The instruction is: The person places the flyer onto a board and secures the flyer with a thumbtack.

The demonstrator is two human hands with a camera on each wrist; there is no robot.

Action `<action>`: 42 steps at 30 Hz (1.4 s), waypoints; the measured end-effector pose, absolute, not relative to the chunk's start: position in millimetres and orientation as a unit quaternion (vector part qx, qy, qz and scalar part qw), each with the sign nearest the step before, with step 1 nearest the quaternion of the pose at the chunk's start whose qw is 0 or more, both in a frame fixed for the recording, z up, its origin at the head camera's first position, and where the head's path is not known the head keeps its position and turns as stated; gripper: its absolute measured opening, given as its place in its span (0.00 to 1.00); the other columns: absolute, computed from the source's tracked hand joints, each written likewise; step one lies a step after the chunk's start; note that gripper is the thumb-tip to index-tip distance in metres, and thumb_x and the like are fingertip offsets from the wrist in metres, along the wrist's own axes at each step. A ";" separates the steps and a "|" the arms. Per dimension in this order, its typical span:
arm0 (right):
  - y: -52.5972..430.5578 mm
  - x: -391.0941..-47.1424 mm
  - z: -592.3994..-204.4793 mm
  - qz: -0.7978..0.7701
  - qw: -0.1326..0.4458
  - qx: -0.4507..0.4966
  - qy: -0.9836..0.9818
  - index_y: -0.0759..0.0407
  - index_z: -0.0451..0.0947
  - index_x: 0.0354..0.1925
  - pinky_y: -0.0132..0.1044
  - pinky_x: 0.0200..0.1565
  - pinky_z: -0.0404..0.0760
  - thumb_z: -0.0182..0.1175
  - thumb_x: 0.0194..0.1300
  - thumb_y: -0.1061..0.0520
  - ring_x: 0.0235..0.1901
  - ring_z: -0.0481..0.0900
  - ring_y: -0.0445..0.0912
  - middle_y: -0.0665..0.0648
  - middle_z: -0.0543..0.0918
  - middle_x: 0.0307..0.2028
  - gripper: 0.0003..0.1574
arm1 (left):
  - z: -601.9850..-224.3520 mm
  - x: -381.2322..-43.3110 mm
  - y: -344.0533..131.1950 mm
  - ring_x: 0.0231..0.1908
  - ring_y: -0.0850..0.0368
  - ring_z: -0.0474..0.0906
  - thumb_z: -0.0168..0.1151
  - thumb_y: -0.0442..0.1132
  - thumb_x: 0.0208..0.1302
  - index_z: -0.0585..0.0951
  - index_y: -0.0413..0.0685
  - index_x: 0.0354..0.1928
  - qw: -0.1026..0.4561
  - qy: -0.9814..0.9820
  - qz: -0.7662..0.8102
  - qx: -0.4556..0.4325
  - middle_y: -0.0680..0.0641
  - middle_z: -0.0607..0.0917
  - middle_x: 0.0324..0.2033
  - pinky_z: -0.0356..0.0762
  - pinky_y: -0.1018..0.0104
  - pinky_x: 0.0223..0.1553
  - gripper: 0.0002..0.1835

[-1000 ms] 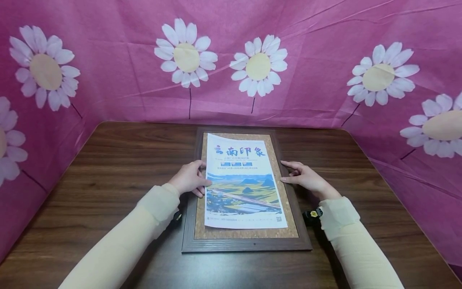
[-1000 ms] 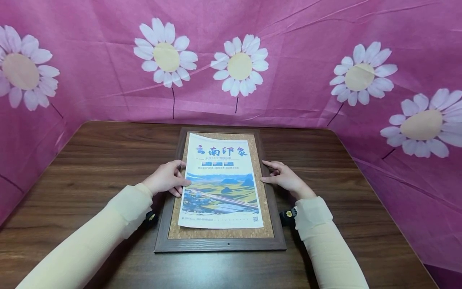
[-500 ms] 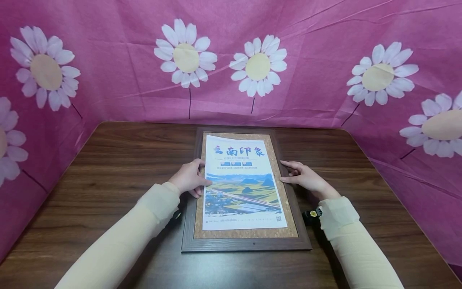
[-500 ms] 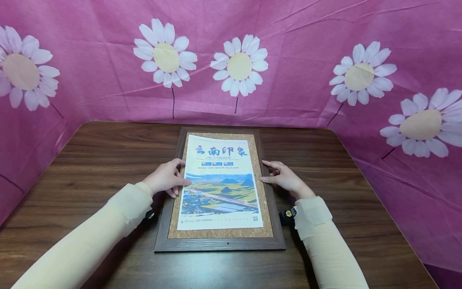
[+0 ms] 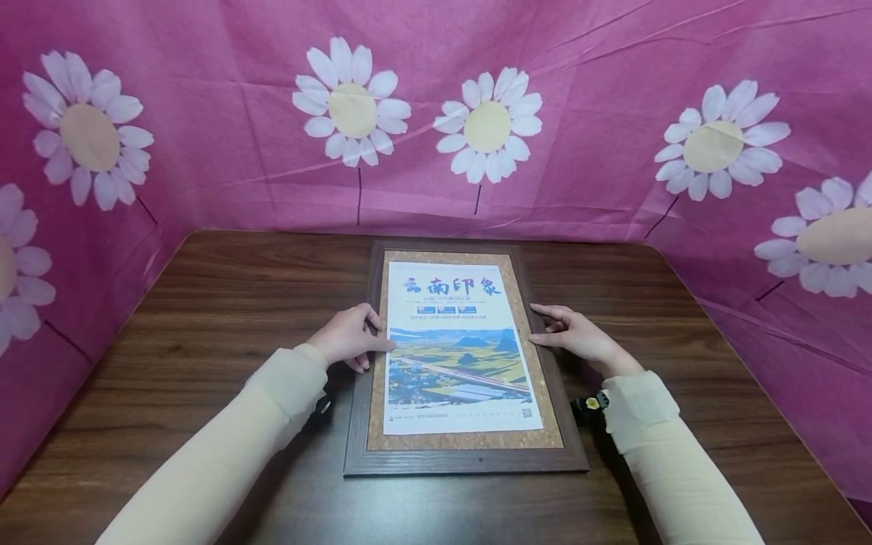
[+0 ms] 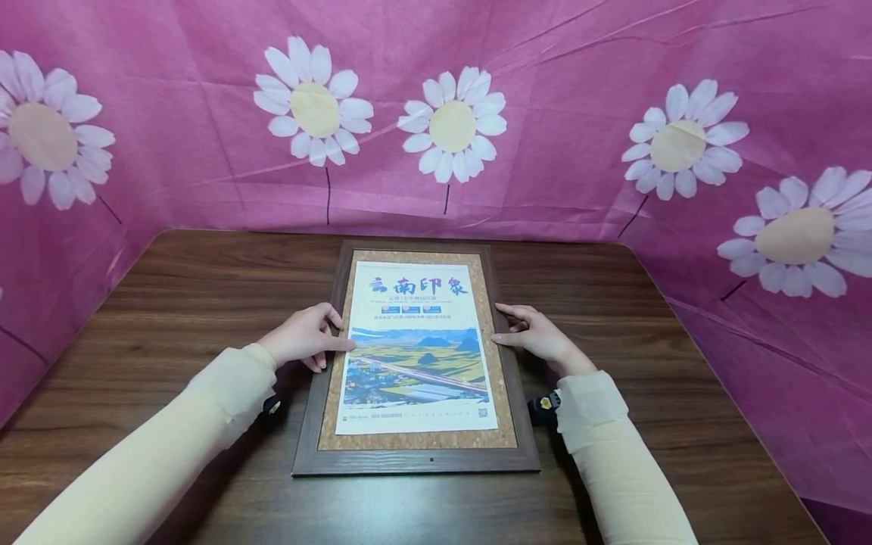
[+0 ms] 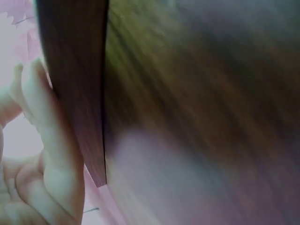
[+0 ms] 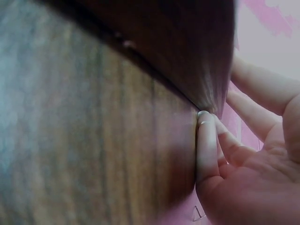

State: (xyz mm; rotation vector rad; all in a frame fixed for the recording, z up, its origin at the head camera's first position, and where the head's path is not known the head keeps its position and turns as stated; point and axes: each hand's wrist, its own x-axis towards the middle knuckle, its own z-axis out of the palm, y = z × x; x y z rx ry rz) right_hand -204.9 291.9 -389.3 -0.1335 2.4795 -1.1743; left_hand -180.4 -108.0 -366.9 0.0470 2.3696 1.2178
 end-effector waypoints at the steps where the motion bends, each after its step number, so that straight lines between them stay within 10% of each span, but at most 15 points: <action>1: 291.5 -204.5 -388.4 -0.422 0.199 -0.041 0.884 0.57 0.57 0.75 0.54 0.57 0.68 0.67 0.65 0.47 0.55 0.66 0.55 0.67 0.63 0.66 0.48 | -367.4 -181.0 -109.9 0.17 0.57 0.74 0.70 0.41 0.62 0.70 0.39 0.51 0.239 0.864 0.444 0.021 0.45 0.74 0.26 0.83 0.62 0.25 0.23; 7: 292.5 -203.6 -379.6 -0.454 0.201 -0.025 0.868 0.61 0.59 0.74 0.58 0.64 0.68 0.66 0.66 0.49 0.67 0.64 0.60 0.70 0.63 0.71 0.45 | -371.5 -185.4 -121.2 0.25 0.55 0.78 0.67 0.45 0.65 0.71 0.40 0.51 0.231 0.869 0.435 0.050 0.46 0.75 0.30 0.83 0.62 0.28 0.21; 12: 296.8 -203.3 -366.9 -0.489 0.159 -0.025 0.857 0.68 0.60 0.71 0.37 0.53 0.82 0.62 0.69 0.53 0.53 0.80 0.43 0.71 0.68 0.67 0.40 | -375.6 -188.3 -130.7 0.29 0.55 0.78 0.64 0.45 0.67 0.71 0.39 0.51 0.222 0.864 0.448 0.052 0.46 0.74 0.33 0.83 0.61 0.31 0.21; 22: 328.1 -201.2 -351.9 -0.550 0.077 0.017 0.831 0.76 0.67 0.62 0.29 0.43 0.84 0.57 0.72 0.59 0.37 0.84 0.32 0.31 0.82 0.35 0.28 | -378.1 -193.7 -138.4 0.30 0.56 0.75 0.63 0.43 0.68 0.63 0.37 0.54 0.275 0.850 0.444 0.062 0.46 0.72 0.31 0.83 0.61 0.34 0.24; 42: 355.8 -196.8 -373.3 -0.422 0.208 -0.007 0.882 0.79 0.68 0.60 0.34 0.38 0.81 0.63 0.66 0.61 0.32 0.80 0.33 0.42 0.83 0.30 0.31 | -384.0 -204.9 -141.7 0.26 0.59 0.79 0.60 0.41 0.71 0.60 0.43 0.65 0.287 0.822 0.489 0.043 0.47 0.74 0.31 0.81 0.64 0.33 0.27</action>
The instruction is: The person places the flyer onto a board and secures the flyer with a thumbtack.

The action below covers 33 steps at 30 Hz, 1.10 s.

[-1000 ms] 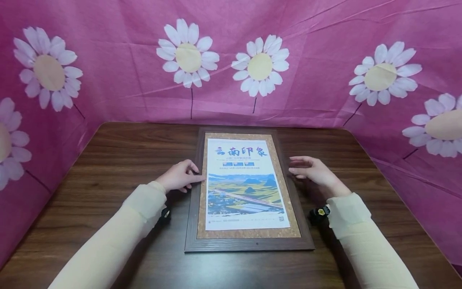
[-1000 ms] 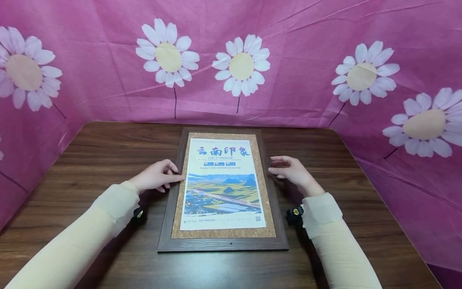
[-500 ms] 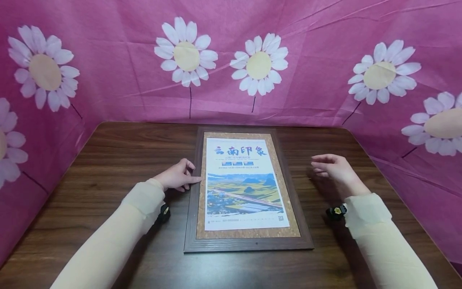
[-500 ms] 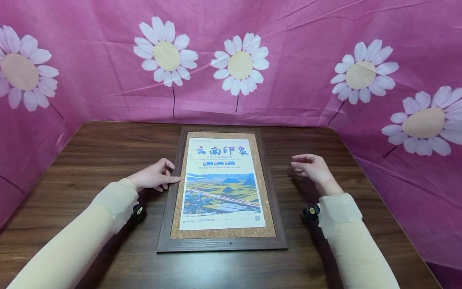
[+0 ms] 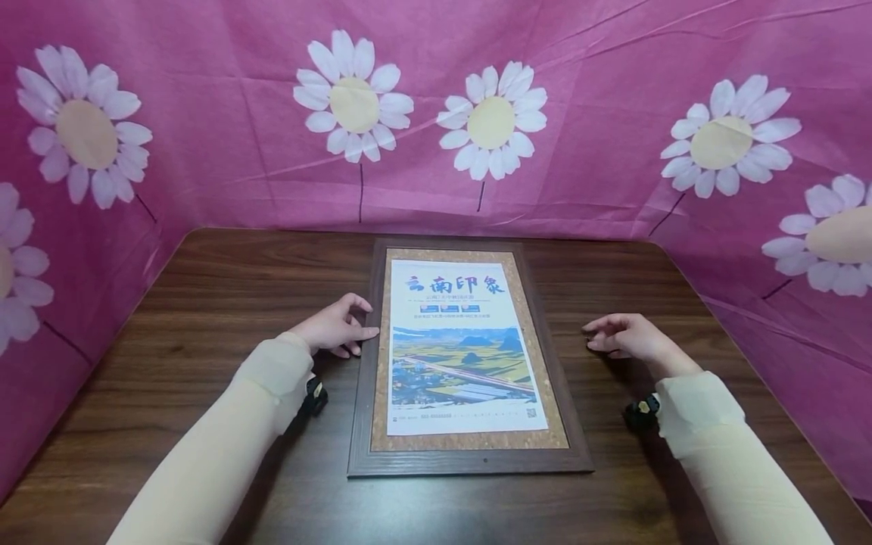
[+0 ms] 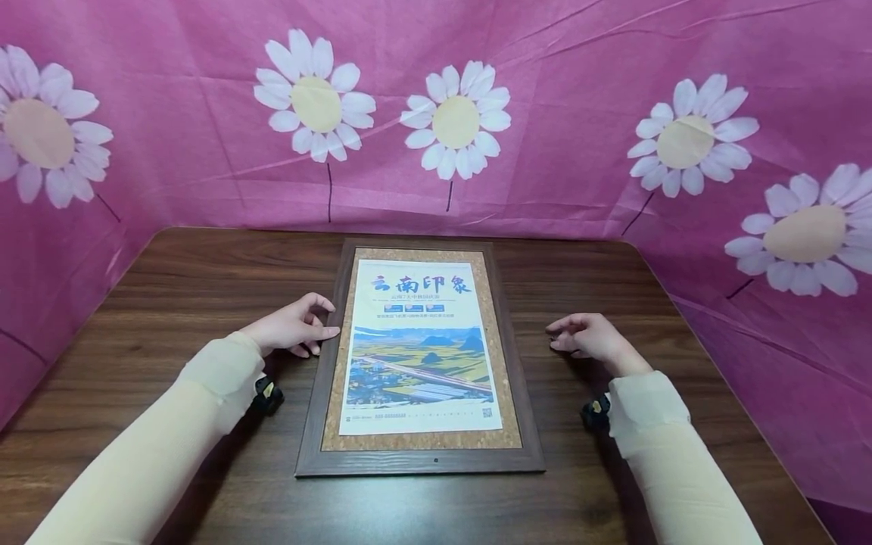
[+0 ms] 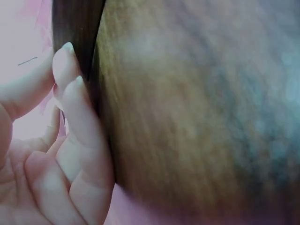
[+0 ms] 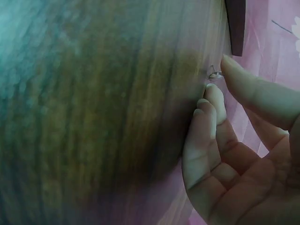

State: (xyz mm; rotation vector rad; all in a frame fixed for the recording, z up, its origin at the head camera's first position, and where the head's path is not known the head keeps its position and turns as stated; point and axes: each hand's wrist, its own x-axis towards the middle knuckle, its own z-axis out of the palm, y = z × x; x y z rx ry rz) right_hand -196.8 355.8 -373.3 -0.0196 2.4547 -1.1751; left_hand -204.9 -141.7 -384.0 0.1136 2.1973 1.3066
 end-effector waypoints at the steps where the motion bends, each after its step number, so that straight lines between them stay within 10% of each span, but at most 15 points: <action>1: 356.1 -197.0 -374.1 -0.422 0.208 -0.009 0.882 0.79 0.68 0.60 0.34 0.38 0.81 0.64 0.65 0.62 0.31 0.79 0.33 0.42 0.82 0.29 0.31 | -383.6 -204.7 -141.6 0.26 0.59 0.79 0.60 0.42 0.71 0.60 0.43 0.65 0.287 0.823 0.488 0.043 0.47 0.74 0.31 0.81 0.65 0.32 0.28; 33: 351.0 -203.4 -380.2 -0.348 0.175 -0.008 0.921 0.72 0.83 0.43 0.33 0.35 0.77 0.67 0.64 0.54 0.30 0.75 0.37 0.46 0.84 0.31 0.20 | -385.1 -203.4 -141.9 0.27 0.59 0.79 0.62 0.41 0.69 0.59 0.43 0.66 0.281 0.829 0.481 0.054 0.48 0.74 0.30 0.81 0.63 0.34 0.31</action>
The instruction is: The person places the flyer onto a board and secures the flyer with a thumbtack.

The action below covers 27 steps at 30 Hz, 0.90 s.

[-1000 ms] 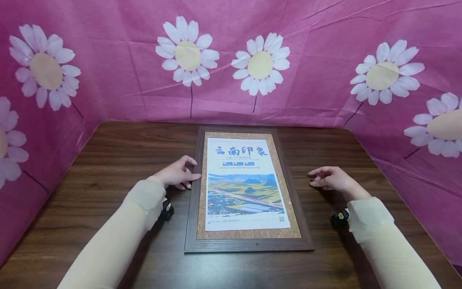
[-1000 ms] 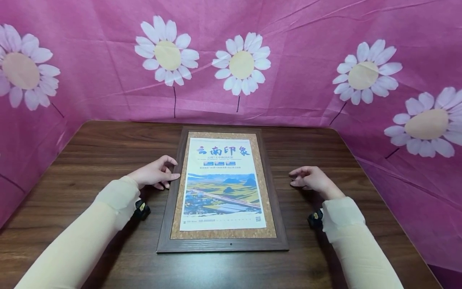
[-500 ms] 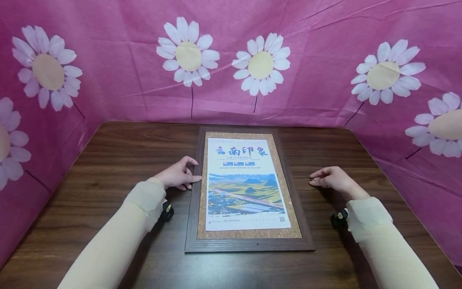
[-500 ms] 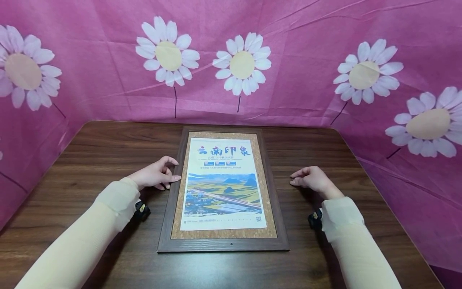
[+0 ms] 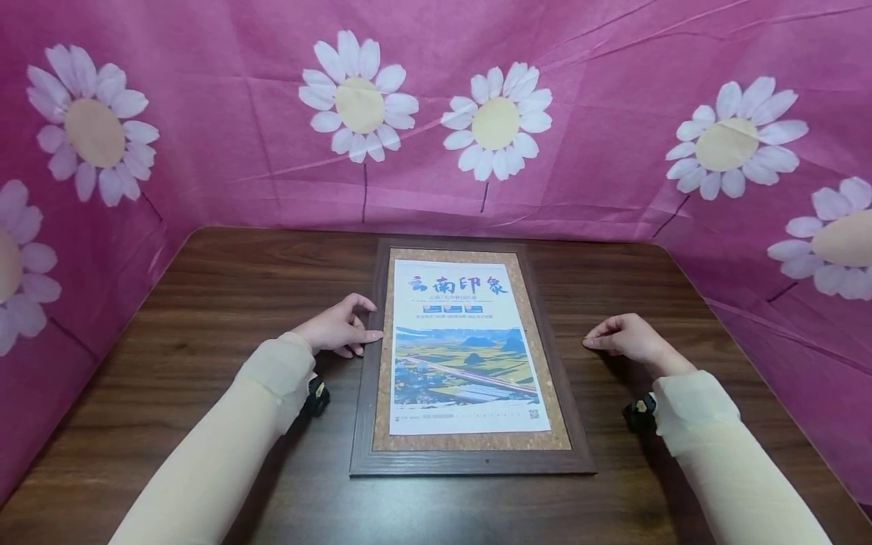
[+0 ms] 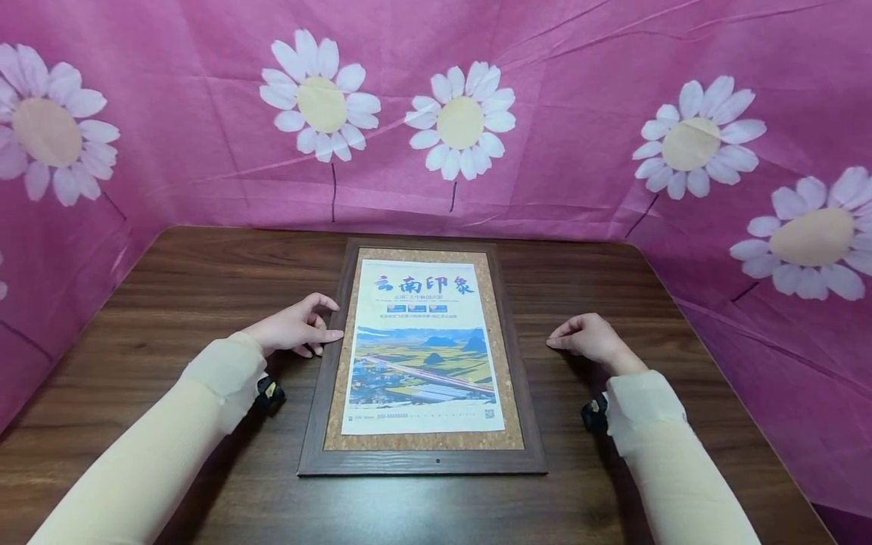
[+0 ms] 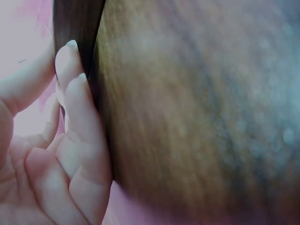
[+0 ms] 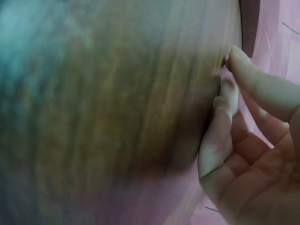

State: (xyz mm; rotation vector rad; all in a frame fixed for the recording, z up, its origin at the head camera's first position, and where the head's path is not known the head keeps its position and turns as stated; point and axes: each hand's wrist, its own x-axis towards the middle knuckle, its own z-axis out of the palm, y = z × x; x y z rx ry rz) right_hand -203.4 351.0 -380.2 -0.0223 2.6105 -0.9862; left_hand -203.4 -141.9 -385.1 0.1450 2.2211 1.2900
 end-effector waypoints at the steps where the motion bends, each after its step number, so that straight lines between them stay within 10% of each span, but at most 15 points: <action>1: 349.5 -203.9 -379.1 -0.342 0.171 -0.012 0.924 0.72 0.83 0.42 0.34 0.35 0.77 0.67 0.64 0.54 0.30 0.75 0.38 0.47 0.84 0.30 0.19 | -384.9 -203.7 -141.7 0.27 0.59 0.79 0.62 0.41 0.69 0.59 0.43 0.66 0.282 0.828 0.482 0.053 0.48 0.74 0.30 0.81 0.63 0.34 0.30; 27: 258.1 -267.7 -326.9 -0.439 0.110 -0.047 0.890 0.75 0.78 0.54 0.42 0.43 0.85 0.62 0.69 0.57 0.32 0.85 0.42 0.47 0.88 0.32 0.23 | -383.1 -205.6 -141.2 0.27 0.58 0.78 0.62 0.42 0.69 0.61 0.44 0.65 0.293 0.832 0.468 0.048 0.48 0.74 0.29 0.80 0.64 0.34 0.29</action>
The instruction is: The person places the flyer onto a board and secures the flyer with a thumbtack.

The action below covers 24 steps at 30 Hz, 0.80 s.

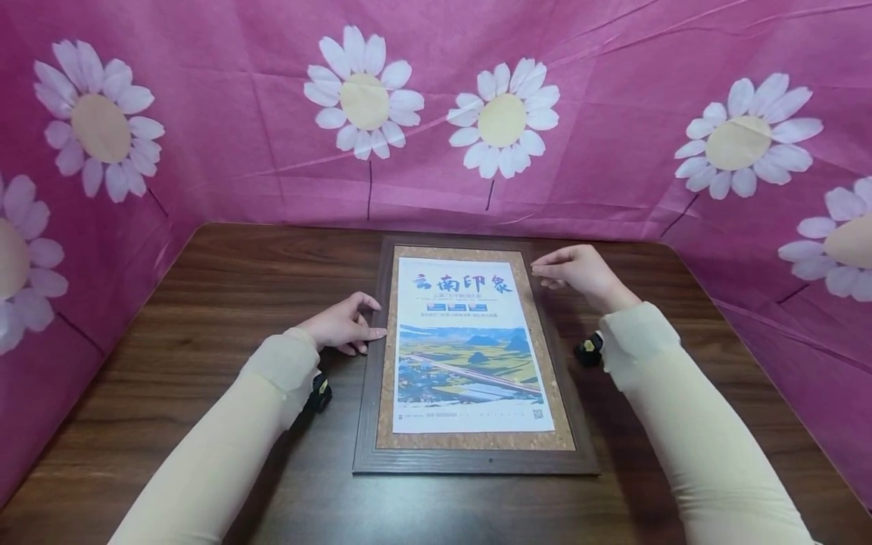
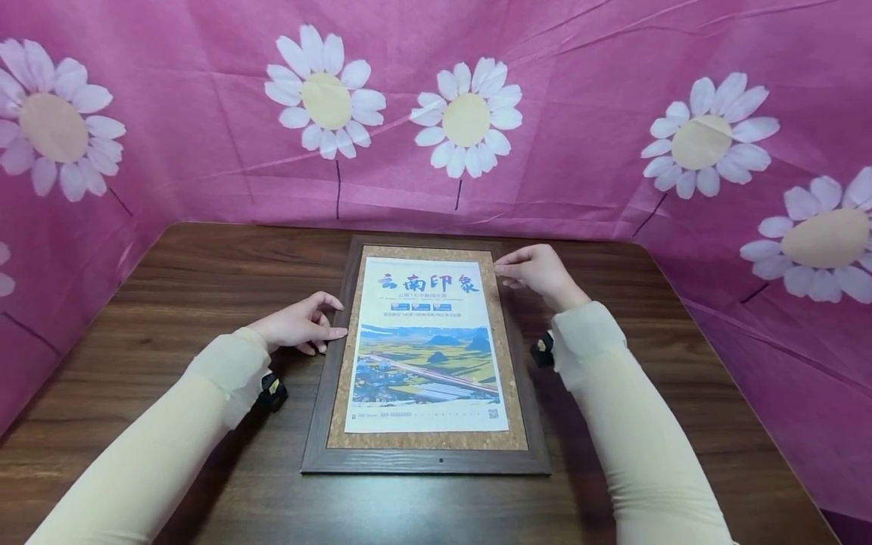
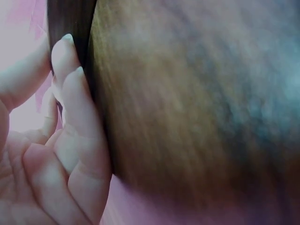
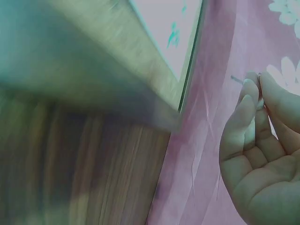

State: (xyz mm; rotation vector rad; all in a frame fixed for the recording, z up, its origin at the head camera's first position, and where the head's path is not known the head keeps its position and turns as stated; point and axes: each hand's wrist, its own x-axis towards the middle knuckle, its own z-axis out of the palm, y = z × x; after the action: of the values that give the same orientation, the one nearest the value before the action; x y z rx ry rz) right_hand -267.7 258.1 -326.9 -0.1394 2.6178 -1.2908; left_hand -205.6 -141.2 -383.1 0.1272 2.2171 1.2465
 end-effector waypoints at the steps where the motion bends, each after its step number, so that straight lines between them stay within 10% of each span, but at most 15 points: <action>1: 252.7 -270.4 -326.8 -0.442 0.113 -0.047 0.889 0.75 0.78 0.54 0.42 0.43 0.84 0.62 0.69 0.57 0.32 0.84 0.42 0.45 0.88 0.31 0.23 | -383.3 -205.6 -141.2 0.27 0.58 0.78 0.62 0.43 0.69 0.60 0.44 0.65 0.293 0.832 0.468 0.049 0.48 0.75 0.29 0.80 0.64 0.34 0.30; 16: 177.2 -303.8 -352.5 -0.479 0.179 0.012 0.859 0.66 0.80 0.56 0.40 0.51 0.79 0.61 0.70 0.58 0.43 0.80 0.48 0.63 0.82 0.54 0.20 | -383.3 -205.5 -142.7 0.27 0.58 0.79 0.62 0.43 0.70 0.60 0.43 0.67 0.288 0.837 0.461 0.053 0.47 0.75 0.29 0.81 0.63 0.35 0.30; 24: 153.3 -308.8 -368.5 -0.507 0.192 0.044 0.839 0.64 0.84 0.52 0.33 0.36 0.77 0.65 0.66 0.57 0.30 0.77 0.42 0.53 0.86 0.34 0.18 | -384.9 -205.9 -141.9 0.27 0.59 0.79 0.62 0.43 0.70 0.61 0.43 0.67 0.286 0.839 0.460 0.050 0.48 0.74 0.29 0.81 0.63 0.34 0.30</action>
State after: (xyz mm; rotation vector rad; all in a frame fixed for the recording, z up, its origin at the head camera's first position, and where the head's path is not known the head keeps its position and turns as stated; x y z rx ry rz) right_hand -308.8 153.3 -368.5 0.1242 2.3567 -1.4222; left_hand -205.9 -141.9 -384.9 0.1340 2.2441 1.2298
